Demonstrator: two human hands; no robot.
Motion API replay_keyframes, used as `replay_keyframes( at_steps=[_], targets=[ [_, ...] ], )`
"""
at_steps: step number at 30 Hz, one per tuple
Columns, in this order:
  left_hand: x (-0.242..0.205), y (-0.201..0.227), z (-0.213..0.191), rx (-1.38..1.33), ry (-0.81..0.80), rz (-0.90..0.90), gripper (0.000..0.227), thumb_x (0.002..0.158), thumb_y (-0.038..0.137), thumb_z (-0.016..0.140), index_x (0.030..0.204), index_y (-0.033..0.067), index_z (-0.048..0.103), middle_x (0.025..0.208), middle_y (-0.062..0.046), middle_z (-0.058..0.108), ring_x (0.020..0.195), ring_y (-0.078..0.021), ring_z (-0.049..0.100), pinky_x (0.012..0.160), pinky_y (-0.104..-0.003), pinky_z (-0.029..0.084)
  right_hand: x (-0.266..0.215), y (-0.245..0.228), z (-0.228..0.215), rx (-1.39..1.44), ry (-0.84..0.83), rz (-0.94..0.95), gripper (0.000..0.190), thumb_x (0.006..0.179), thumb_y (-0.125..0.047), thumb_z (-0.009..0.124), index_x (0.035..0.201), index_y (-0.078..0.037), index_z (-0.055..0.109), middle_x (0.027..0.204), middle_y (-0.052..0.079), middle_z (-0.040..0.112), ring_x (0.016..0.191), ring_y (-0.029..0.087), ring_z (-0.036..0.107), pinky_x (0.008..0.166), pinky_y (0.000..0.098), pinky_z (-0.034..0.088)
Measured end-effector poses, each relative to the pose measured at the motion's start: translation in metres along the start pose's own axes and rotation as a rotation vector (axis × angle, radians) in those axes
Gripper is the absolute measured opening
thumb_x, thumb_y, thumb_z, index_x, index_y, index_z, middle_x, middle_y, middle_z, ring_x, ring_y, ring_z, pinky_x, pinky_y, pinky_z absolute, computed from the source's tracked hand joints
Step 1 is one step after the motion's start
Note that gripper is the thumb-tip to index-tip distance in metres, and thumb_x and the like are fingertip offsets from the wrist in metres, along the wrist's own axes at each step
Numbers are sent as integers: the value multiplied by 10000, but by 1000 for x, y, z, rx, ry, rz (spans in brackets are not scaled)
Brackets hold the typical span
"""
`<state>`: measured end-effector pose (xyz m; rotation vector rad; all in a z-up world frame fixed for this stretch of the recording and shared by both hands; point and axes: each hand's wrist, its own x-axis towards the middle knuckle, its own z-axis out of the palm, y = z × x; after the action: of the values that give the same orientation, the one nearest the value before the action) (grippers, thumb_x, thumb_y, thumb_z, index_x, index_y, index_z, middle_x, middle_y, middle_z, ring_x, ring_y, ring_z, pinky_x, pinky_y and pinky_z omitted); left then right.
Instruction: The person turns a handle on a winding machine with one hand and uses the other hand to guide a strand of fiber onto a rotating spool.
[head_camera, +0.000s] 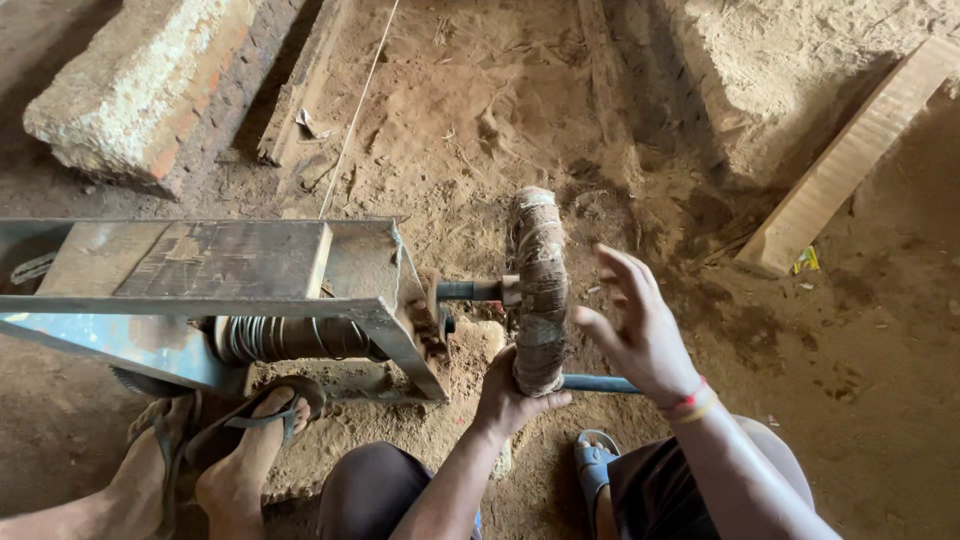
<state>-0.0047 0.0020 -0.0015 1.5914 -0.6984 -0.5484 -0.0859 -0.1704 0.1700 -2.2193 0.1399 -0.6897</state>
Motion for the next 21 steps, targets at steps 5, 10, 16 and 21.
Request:
replay_keyframes(
  at_steps=[5,10,16,21],
  targets=[
    [3,7,1,-144,5,0,779,623,398,953,1237,62,610,1152,-100,756,1068,-235,756,993,-365,626,65,-35,54,-283,-37,-59,882,789,-341,851,1487,3,435,1485,388,353,1212,533,542,1002,496,493],
    [3,0,0,-64,19,80,810,620,449,968,1238,55,624,1175,-116,761,1108,-229,735,1015,-367,595,80,-29,68,-386,5,5,713,752,-189,737,1426,-64,540,1451,398,386,1062,528,659,936,496,568],
    [1,4,1,-110,12,66,765,613,483,954,1184,66,661,1107,-102,789,1056,-217,761,990,-370,610,88,-16,70,-358,-41,81,670,738,-149,691,1397,-163,571,1495,369,370,1014,516,677,942,493,563],
    [1,10,0,-34,12,71,622,665,479,932,1101,84,730,1022,-77,814,980,-197,787,928,-360,644,102,-7,70,-373,-75,142,656,729,-204,721,1370,-198,584,1490,349,370,1004,523,671,932,490,560]
  ],
)
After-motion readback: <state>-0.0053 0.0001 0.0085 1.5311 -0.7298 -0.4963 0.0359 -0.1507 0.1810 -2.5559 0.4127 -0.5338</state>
